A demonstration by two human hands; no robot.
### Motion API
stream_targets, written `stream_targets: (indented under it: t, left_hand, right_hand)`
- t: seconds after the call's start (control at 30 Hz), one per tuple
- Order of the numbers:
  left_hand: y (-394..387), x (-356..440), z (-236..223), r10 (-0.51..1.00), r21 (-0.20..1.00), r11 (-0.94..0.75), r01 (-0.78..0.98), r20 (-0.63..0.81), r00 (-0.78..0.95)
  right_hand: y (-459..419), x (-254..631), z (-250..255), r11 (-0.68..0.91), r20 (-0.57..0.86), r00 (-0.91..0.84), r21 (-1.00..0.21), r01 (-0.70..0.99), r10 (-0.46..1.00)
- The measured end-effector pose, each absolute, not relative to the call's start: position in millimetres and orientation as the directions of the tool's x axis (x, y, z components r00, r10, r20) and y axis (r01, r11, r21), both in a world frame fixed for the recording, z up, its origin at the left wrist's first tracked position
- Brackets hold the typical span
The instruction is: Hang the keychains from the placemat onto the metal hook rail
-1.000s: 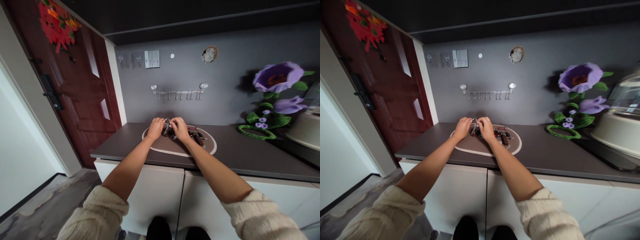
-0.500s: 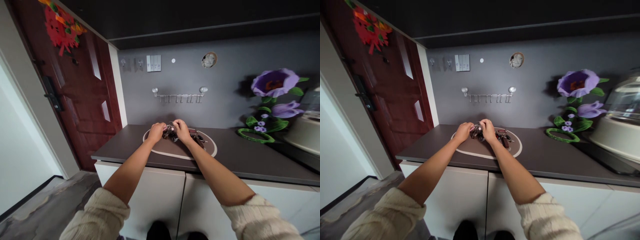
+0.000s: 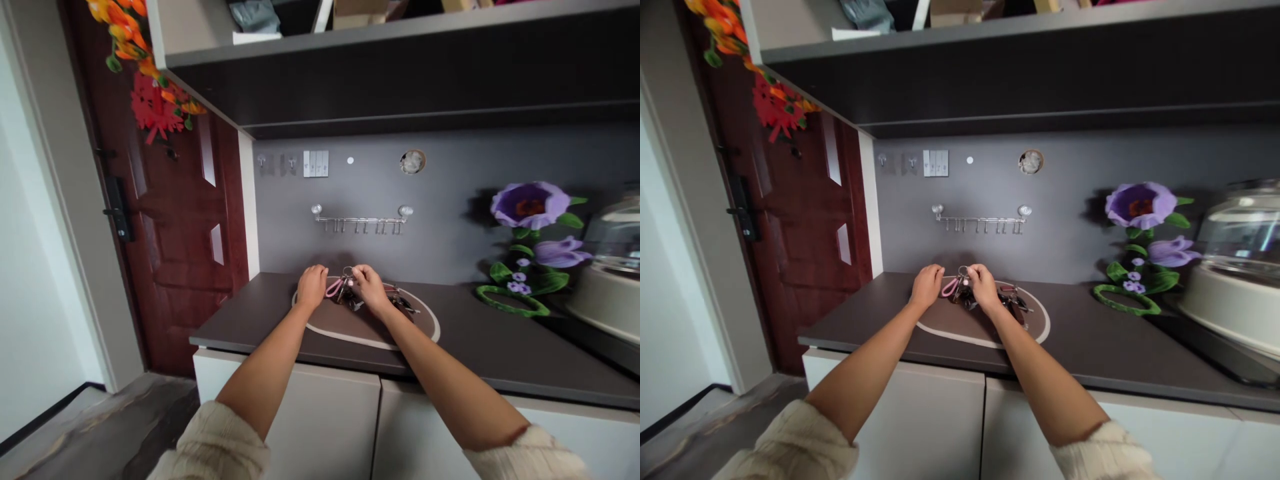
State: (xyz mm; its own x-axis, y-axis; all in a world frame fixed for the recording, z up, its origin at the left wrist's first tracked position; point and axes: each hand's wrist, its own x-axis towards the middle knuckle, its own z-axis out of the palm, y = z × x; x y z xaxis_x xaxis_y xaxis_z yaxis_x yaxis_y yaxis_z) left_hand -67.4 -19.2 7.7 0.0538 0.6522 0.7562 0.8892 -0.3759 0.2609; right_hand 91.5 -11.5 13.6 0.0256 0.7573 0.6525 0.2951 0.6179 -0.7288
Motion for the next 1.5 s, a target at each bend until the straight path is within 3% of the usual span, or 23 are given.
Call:
stream_targets:
  t: [0.43, 0.8, 1.0, 1.27, 1.5]
  left_hand:
    - [-3.9, -86.3, 0.9, 0.718, 0.476, -0.182, 0.860, 0.662, -0.214]
    - [-4.3, -77.7, -1.0, 0.707, 0.407, -0.185, 0.895, 0.687, -0.166]
    - [-4.7, -74.8, 0.4, 0.729, 0.404, -0.198, 0.893, 0.670, -0.142]
    - [-4.3, -75.0, 1.2, 0.737, 0.411, -0.204, 0.889, 0.662, -0.137]
    - [-3.5, -74.6, 0.6, 0.734, 0.400, -0.183, 0.898, 0.663, -0.145]
  right_hand:
    - [21.5, 59.4, 64.7, 0.613, 0.673, 0.017, -0.684, 0.397, 0.740]
    - [85.5, 31.3, 96.7, 0.586, 0.731, 0.160, -0.641, 0.496, 0.664]
    - [104.6, 24.5, 103.4, 0.521, 0.702, 0.174, -0.649, 0.554, 0.690]
    - [82.9, 13.6, 115.3, 0.264, 0.608, 0.218, -0.602, 0.754, 0.763]
    - [73.7, 13.8, 112.8, 0.176, 0.550, 0.228, -0.585, 0.792, 0.803]
